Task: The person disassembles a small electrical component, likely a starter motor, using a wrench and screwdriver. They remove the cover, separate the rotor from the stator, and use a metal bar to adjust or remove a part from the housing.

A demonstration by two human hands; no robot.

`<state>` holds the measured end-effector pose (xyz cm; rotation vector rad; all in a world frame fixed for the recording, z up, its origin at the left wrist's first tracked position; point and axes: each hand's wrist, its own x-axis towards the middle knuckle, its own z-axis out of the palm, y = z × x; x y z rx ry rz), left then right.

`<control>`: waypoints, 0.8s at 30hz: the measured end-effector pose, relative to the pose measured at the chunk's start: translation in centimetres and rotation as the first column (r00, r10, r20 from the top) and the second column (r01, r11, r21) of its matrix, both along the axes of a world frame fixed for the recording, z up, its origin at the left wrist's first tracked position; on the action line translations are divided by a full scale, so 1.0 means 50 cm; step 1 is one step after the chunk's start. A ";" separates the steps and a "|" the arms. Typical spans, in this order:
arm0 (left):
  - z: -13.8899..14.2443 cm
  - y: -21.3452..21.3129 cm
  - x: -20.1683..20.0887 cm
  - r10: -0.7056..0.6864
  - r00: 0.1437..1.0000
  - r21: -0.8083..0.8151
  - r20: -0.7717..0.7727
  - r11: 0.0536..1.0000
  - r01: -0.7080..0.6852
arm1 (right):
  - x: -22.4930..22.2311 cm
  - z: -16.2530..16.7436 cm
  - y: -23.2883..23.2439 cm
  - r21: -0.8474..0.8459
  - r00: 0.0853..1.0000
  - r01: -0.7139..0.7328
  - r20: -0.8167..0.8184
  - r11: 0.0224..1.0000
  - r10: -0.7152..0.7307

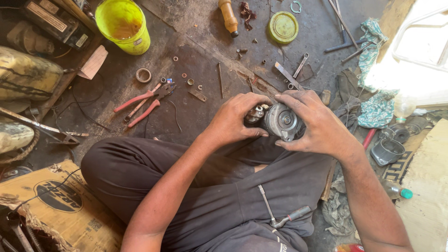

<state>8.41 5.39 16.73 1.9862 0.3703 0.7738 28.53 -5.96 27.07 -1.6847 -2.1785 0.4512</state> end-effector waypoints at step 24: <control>0.032 -0.037 0.003 0.090 0.995 0.244 0.038 0.965 -0.097 | 0.003 -0.004 0.002 -0.004 1.000 0.011 0.005 1.000 -0.011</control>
